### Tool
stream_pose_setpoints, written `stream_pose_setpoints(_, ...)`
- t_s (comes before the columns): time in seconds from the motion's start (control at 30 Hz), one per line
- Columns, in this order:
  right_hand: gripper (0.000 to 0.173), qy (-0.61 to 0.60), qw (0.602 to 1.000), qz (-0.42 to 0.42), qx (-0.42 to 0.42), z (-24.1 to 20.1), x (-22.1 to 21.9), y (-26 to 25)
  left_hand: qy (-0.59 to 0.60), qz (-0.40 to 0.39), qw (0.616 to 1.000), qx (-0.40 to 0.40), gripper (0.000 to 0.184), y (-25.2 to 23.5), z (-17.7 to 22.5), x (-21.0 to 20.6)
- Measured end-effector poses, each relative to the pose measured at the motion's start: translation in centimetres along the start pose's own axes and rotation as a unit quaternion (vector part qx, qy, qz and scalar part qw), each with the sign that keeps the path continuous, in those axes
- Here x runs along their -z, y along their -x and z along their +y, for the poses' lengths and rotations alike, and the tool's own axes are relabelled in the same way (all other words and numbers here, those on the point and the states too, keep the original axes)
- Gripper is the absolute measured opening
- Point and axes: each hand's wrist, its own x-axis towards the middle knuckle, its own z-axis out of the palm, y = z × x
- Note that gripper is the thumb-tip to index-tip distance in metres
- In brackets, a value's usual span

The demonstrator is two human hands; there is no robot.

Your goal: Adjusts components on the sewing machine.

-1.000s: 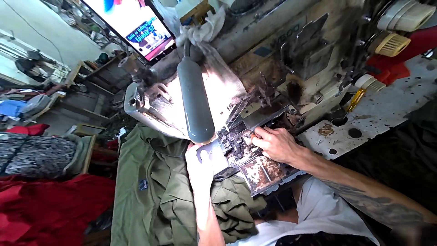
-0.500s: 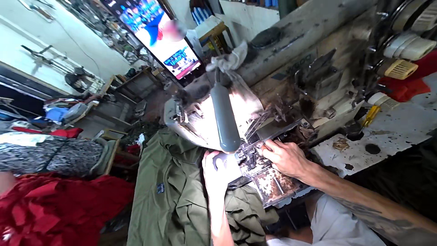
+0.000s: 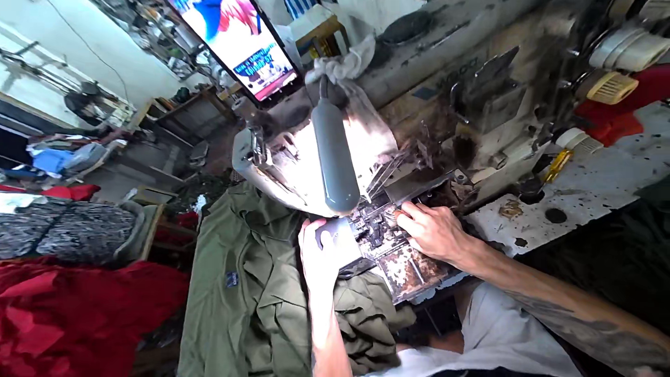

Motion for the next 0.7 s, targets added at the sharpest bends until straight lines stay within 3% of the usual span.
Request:
stream_pose_setpoints(0.5, 0.008, -0.023, 0.999, 0.019, 0.022, 0.13, -0.61, -0.48, 0.007, -0.003, 1.0, 0.007, 0.034, -0.1, -0.03, 0.1)
stream_pose_setpoints(0.7, 0.009, -0.014, 1.0, -0.013, 0.002, 0.29, -0.19, -0.19, 0.003, 0.004, 1.0, -0.007, 0.035, -0.15, -0.26, 0.04)
